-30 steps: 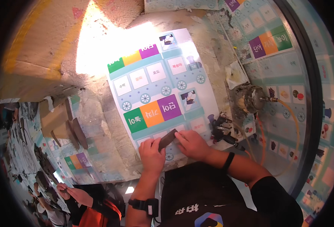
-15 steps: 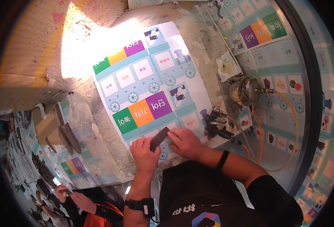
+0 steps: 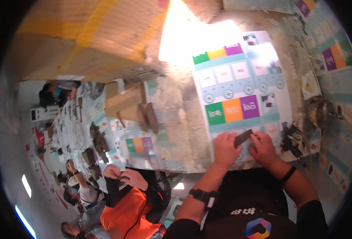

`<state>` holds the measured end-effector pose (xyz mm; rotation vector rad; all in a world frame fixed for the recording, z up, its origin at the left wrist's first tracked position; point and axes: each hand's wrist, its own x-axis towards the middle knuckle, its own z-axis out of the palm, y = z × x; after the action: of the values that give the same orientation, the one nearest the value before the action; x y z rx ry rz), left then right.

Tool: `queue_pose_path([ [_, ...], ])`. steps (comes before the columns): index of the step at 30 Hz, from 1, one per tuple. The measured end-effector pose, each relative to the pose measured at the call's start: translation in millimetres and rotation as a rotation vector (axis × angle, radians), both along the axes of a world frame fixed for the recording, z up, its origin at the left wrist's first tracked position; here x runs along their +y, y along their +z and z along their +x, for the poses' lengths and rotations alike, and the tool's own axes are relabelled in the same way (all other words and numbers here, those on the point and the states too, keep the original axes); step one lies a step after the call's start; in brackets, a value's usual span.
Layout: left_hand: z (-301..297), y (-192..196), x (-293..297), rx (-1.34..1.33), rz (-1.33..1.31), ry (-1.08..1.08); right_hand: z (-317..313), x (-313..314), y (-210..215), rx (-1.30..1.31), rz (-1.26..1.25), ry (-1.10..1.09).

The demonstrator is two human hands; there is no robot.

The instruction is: The recorder is using a small tool and a spray bottle to treat or clean several brown shoe upper components on a table.

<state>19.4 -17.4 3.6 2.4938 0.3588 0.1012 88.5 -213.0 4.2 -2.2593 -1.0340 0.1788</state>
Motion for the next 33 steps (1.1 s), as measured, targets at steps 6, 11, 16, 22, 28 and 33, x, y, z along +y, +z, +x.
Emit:
queue_pose_path([
  [6, -13, 27, 4, 0.009, -0.037, 0.053, -4, 0, 6, 0.033, -0.054, 0.026],
  [11, -75, 43, 33, -0.048, -0.413, 0.439, -3, 23, 37, 0.285, 0.13, -0.033],
  [16, -94, 80, 37, 0.021, -1.026, 0.647, -14, 101, 81, 1.633, 0.682, -0.051],
  [22, -131, 104, 45, -0.317, -1.491, 1.025, -31, 168, 119, 1.807, 0.665, -0.169],
  [28, -151, 103, 37, -0.128, -1.075, 0.888, -36, 171, 182, 0.22, -0.034, 0.42],
  [33, -174, 85, 39, -0.257, -1.088, 0.897, -38, 190, 205, 0.237, 0.031, 0.474],
])
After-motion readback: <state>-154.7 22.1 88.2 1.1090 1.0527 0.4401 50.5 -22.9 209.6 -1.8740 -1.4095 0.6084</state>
